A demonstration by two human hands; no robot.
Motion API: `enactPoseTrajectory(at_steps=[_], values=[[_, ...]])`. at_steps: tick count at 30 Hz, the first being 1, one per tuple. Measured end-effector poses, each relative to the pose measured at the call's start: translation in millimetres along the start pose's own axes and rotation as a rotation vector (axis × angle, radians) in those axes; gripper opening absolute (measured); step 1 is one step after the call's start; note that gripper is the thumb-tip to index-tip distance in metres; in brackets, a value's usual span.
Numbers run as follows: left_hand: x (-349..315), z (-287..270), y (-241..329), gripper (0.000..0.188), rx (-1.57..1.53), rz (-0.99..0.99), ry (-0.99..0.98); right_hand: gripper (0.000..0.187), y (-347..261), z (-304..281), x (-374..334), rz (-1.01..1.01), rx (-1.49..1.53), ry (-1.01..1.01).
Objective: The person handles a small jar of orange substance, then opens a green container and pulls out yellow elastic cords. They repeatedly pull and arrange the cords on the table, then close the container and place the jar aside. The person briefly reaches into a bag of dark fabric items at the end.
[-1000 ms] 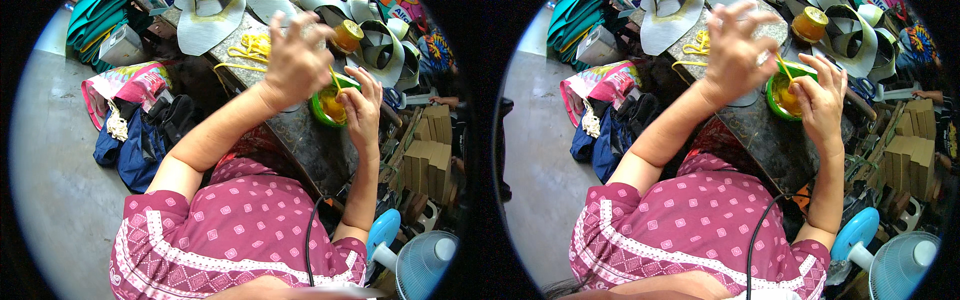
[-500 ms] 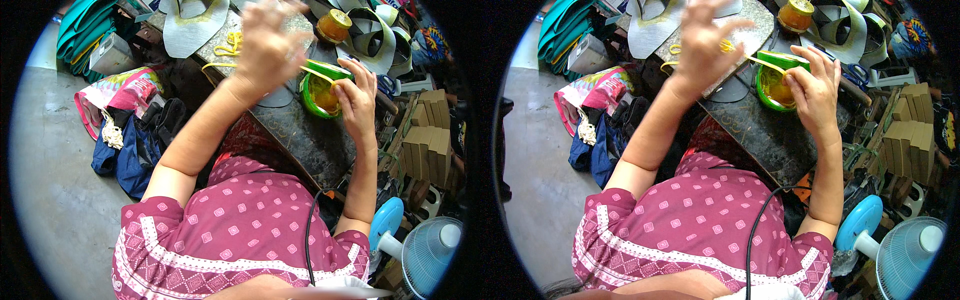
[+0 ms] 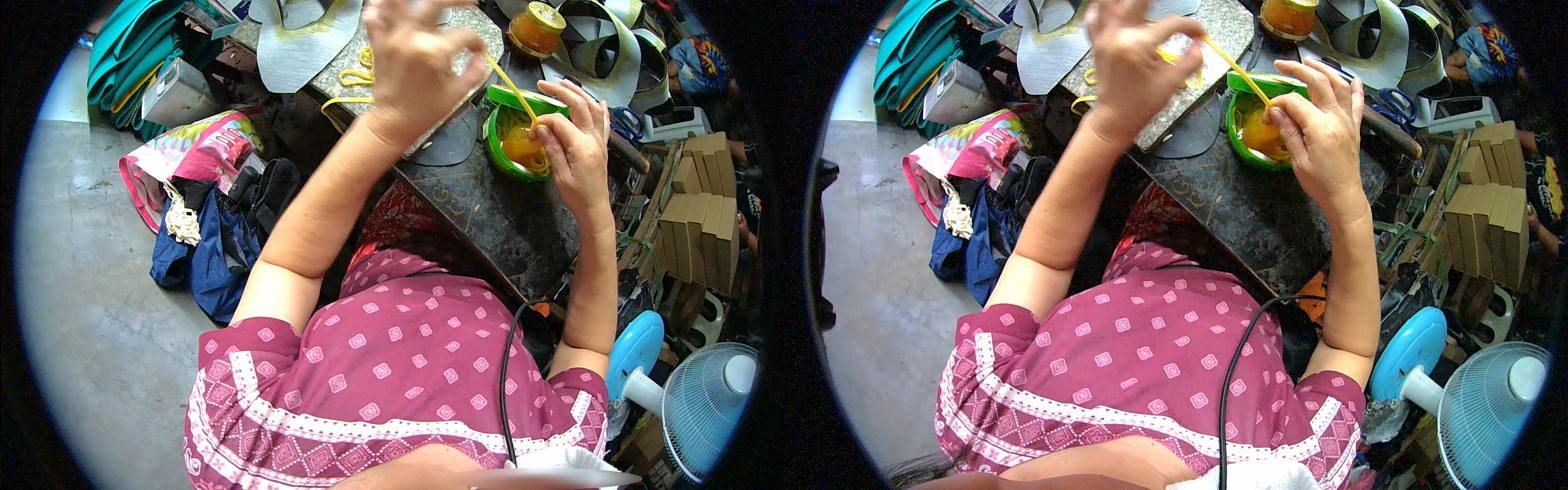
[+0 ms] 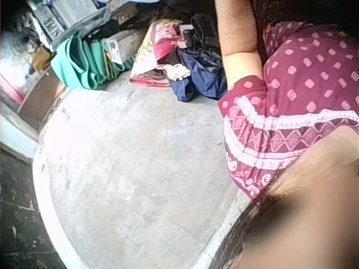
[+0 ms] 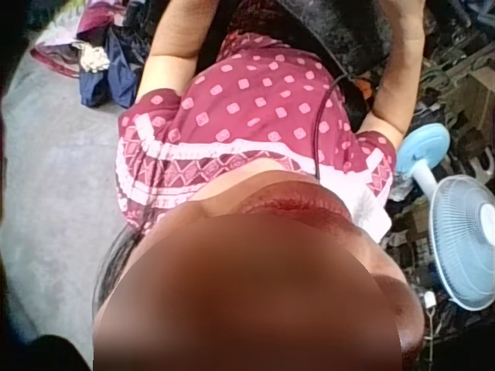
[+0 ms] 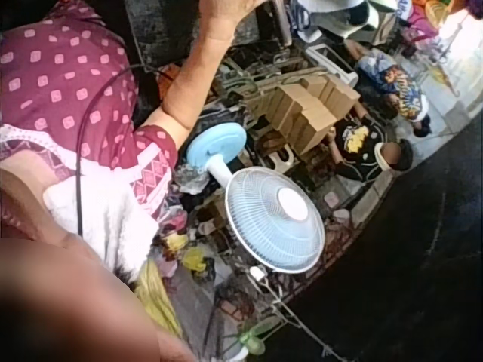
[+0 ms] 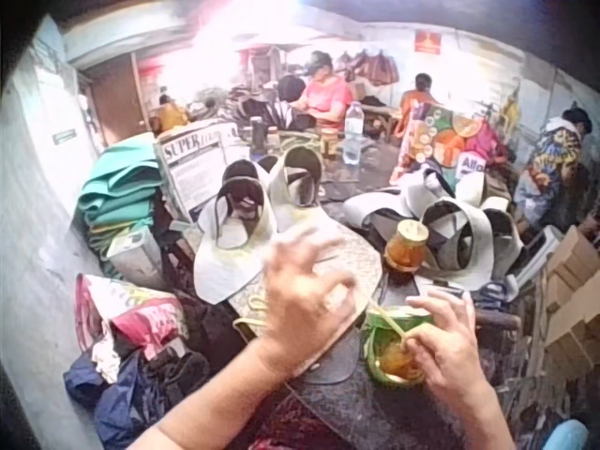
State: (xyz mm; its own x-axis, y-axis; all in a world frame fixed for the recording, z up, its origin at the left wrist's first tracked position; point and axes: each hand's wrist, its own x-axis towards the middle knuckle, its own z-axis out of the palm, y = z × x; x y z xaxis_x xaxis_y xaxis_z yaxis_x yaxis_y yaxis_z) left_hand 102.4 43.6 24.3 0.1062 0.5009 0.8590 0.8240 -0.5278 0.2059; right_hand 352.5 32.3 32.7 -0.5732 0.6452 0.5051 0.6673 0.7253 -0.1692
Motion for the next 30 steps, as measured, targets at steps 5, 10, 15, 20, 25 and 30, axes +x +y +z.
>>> enactPoseTrajectory(at_steps=[5,10,15,20,25,30], values=[[5.1,-15.2,-74.6,0.007,0.196,-0.234,0.094,0.013,3.2,3.3,-6.8,0.034,0.007,-0.019],[-1.1,-13.7,-63.0,0.030,0.480,-0.275,-0.003,0.011,3.7,2.2,-7.3,0.054,0.002,-0.002],[-18.3,11.8,26.4,0.021,-0.097,0.080,-0.085,0.011,0.3,-1.5,-2.3,0.029,-0.018,-0.001],[-19.6,22.3,54.4,0.009,-0.266,0.022,-0.096,0.013,-4.9,-7.0,0.8,0.029,-0.017,0.021],[-12.4,21.8,45.7,0.011,-0.110,0.045,-0.001,0.011,-5.2,-6.2,-0.5,0.034,-0.014,-0.022],[-5.7,6.7,-27.5,0.019,0.022,-0.179,0.009,0.010,-1.6,-1.8,-6.7,0.050,0.017,-0.040]])
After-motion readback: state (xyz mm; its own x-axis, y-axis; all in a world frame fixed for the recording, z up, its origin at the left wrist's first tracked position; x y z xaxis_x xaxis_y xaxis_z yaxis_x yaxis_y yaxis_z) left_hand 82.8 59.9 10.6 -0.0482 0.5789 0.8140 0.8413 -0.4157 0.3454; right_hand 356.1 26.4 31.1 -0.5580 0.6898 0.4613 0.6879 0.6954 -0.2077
